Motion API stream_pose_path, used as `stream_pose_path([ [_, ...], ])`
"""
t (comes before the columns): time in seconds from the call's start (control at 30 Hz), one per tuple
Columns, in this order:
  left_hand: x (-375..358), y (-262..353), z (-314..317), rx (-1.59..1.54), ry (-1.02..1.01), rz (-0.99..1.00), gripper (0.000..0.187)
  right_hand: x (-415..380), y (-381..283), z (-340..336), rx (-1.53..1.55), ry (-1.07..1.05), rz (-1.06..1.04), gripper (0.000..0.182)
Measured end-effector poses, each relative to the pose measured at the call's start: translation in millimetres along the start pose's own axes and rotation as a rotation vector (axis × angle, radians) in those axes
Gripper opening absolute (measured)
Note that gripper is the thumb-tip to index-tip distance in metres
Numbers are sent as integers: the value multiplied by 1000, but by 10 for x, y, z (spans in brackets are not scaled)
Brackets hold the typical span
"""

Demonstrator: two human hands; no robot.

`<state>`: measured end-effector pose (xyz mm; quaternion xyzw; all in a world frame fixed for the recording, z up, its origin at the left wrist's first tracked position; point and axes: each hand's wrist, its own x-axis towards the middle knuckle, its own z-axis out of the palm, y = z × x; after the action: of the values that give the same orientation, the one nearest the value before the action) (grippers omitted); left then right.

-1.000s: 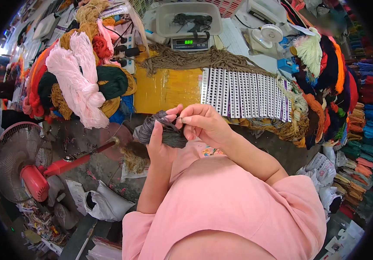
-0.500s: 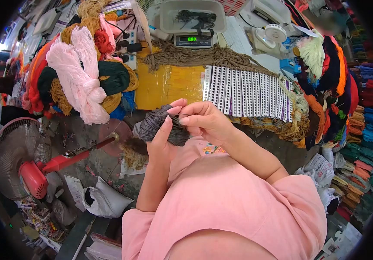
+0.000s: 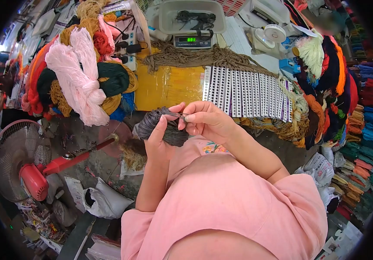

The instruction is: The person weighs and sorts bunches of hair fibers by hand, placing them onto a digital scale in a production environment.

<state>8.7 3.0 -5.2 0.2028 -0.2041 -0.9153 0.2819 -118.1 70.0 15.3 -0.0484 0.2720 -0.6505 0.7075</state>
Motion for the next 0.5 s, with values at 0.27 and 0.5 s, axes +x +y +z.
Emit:
stream_pose_path([
  [0.27, 0, -5, -83, 0, -58, 35, 33, 23, -15, -9, -44, -3, 71, 5],
  [0.5, 30, -19, -82, 28, -5, -45, 34, 55, 36, 141, -430, 172, -36, 14],
])
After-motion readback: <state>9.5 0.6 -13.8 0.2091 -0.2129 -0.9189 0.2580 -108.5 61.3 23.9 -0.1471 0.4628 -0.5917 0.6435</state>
